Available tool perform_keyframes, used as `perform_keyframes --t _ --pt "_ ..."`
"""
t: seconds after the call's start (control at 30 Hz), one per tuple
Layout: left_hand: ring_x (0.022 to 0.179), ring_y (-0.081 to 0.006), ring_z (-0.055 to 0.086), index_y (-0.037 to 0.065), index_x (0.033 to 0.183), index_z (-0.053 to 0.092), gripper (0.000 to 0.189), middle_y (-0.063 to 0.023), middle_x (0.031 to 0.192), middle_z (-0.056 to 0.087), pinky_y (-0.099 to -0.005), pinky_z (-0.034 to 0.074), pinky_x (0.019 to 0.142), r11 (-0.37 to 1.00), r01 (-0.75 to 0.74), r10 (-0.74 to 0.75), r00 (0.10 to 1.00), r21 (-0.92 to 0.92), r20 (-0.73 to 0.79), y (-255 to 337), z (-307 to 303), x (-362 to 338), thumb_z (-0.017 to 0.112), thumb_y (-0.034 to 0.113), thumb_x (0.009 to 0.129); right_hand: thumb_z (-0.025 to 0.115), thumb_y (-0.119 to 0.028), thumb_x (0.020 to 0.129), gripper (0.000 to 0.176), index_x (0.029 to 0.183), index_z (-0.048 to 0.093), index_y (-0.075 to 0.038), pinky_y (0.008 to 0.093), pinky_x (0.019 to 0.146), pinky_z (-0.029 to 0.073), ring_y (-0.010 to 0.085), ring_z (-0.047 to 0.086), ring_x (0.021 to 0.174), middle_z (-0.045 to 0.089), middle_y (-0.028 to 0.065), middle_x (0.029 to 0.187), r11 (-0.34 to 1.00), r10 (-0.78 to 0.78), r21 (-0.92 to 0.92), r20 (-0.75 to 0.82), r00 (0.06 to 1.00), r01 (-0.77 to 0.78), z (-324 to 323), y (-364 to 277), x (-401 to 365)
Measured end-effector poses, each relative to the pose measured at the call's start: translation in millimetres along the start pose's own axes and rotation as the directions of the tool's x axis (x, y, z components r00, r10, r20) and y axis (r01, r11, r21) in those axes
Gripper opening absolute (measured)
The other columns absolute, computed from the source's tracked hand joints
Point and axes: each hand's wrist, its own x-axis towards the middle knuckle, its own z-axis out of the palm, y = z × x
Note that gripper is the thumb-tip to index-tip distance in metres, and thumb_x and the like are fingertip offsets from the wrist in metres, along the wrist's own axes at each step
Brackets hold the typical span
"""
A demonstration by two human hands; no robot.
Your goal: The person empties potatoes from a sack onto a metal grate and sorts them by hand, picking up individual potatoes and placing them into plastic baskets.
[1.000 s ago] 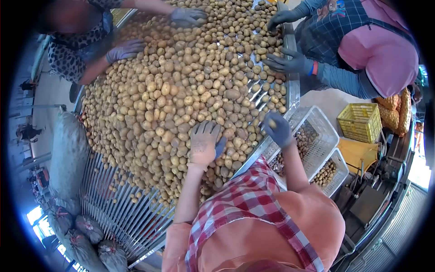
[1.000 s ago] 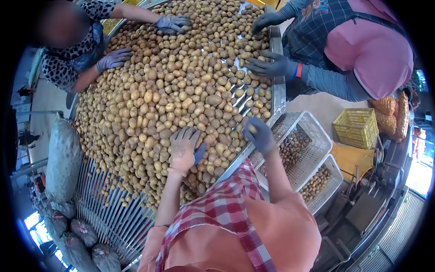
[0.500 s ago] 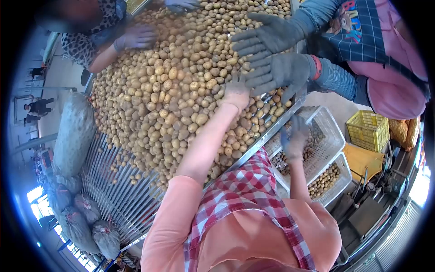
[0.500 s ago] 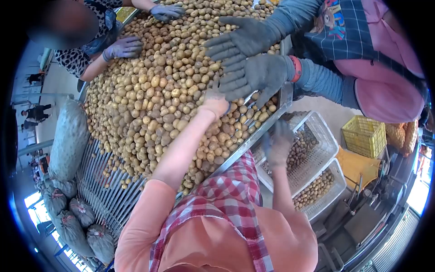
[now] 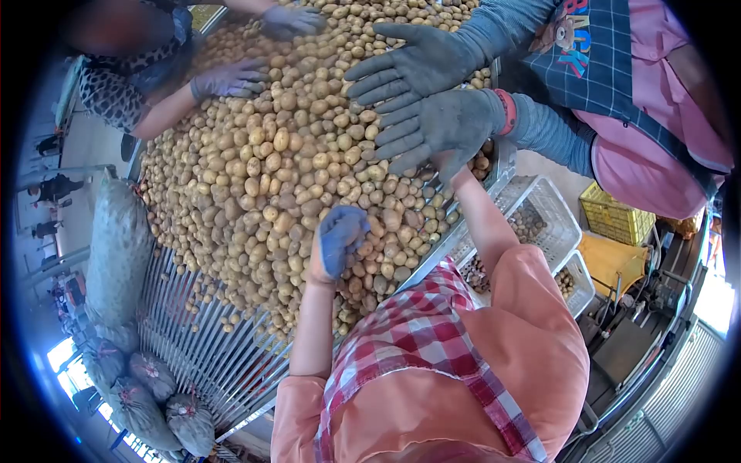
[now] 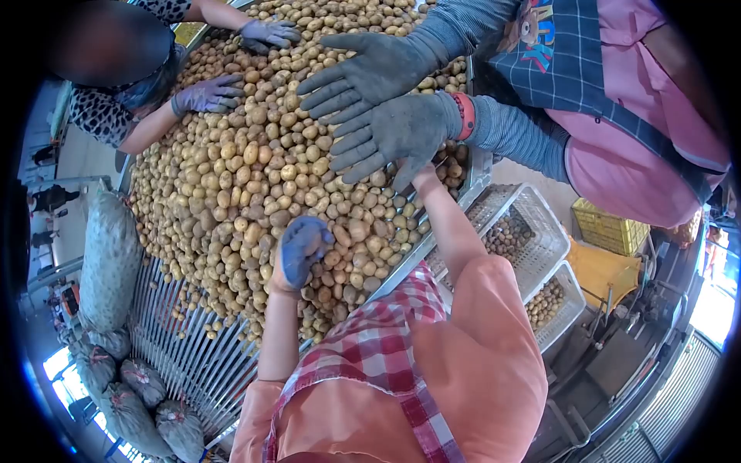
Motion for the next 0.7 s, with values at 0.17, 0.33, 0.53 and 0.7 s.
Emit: perform_keyframes --t 0.17,0.33,0.53,0.7 --pt "0.075 -0.0096 0.053 0.004 0.111 0.057 0.025 -0.0045 0.097 0.061 -0.0196 0.04 0.066 0.984 -0.135 0.118 0.982 -0.113 -0.147 -1 1 -26 0.055 0.02 0.093 0.054 -0.031 0.092 0.044 0.127 0.05 -0.004 0.0376 0.095 0.041 0.0245 0.051 0.112 0.053 0.0162 0.121 0.988 -0.023 0.15 0.029 0.999 0.019 -10 -15 -9" --pt "0.092 -0.0155 0.058 0.005 0.118 0.056 0.032 -0.0065 0.108 0.061 -0.028 0.047 0.081 0.932 -0.362 0.35 0.918 -0.031 -0.186 -5 42 -29 0.059 0.023 0.092 0.05 -0.029 0.095 0.042 0.127 0.049 -0.002 0.0311 0.093 0.044 0.0196 0.055 0.107 0.056 0.0125 0.118 -0.008 -0.139 0.892 0.448 0.883 -0.453 -52 -69 -131" --pt "0.123 -0.0384 0.044 0.007 0.127 0.051 0.048 -0.0169 0.128 0.051 -0.047 0.035 0.102 -0.128 -0.667 0.599 0.538 0.734 0.593 -27 87 -27 0.061 0.024 0.083 0.059 -0.025 0.09 0.017 0.094 0.055 -0.009 0.0299 0.075 0.049 0.0142 0.057 0.083 0.058 0.0025 0.087 -0.708 -0.164 0.54 0.5 0.85 -0.455 -81 21 -202" --pt "0.134 -0.036 0.033 0.006 0.122 0.056 0.051 -0.0192 0.143 0.039 -0.0486 0.03 0.105 -0.133 -0.494 0.377 0.776 0.859 0.505 -29 52 -30 0.064 0.033 0.079 0.06 -0.029 0.089 0.025 0.075 0.05 -0.012 0.0251 0.065 0.044 0.0157 0.045 0.062 0.047 0.0014 0.069 -0.654 0.516 0.744 0.571 0.639 -0.137 -114 182 -344"
